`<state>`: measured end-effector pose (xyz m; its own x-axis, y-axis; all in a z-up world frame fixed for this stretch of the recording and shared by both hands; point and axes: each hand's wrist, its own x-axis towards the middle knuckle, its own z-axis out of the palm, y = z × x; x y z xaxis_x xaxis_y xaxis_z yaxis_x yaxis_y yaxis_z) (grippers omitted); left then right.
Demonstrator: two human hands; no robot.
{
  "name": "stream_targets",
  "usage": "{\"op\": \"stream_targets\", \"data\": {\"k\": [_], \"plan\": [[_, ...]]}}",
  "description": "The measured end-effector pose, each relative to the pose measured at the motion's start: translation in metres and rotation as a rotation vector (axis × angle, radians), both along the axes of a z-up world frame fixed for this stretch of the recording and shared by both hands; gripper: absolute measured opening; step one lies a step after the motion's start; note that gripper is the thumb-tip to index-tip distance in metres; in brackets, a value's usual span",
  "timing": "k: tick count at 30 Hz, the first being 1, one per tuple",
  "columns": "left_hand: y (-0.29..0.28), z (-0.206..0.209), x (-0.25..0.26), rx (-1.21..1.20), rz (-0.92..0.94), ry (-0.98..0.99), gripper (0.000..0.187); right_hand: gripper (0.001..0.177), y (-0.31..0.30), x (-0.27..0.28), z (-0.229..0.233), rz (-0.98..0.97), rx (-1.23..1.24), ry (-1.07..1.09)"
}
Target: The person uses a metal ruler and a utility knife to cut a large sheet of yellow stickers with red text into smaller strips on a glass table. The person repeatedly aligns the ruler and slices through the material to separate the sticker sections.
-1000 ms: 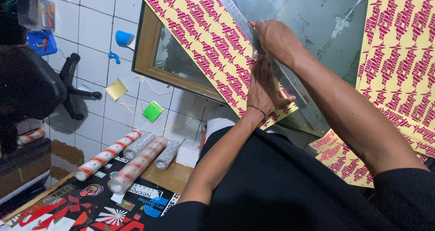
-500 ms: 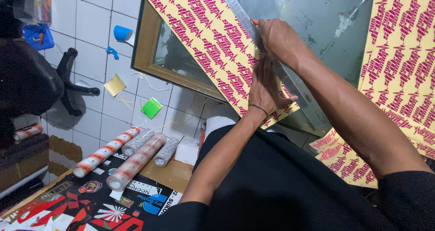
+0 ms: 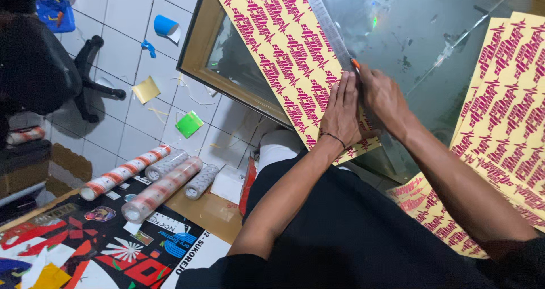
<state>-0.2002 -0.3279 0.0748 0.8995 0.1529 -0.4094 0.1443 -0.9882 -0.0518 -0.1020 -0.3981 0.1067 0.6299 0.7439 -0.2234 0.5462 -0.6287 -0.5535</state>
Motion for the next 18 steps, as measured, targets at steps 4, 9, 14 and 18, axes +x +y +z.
{"op": "stream_targets", "data": {"k": [4,9,14,18], "plan": [[-0.005,-0.023,-0.001,-0.084,0.049,-0.086,0.097,0.041,-0.063,-0.038,-0.017,-0.032,-0.120,0.035],[-0.004,-0.011,-0.002,-0.098,0.050,-0.100,0.137,0.058,-0.153,-0.098,-0.015,-0.019,-0.200,0.046],[-0.007,-0.016,-0.005,-0.075,0.043,-0.117,0.139,0.066,-0.217,-0.139,-0.031,-0.062,-0.333,0.028],[-0.008,-0.019,-0.005,-0.082,0.038,-0.097,0.141,0.063,-0.227,-0.145,-0.030,-0.079,-0.372,-0.032]]}}
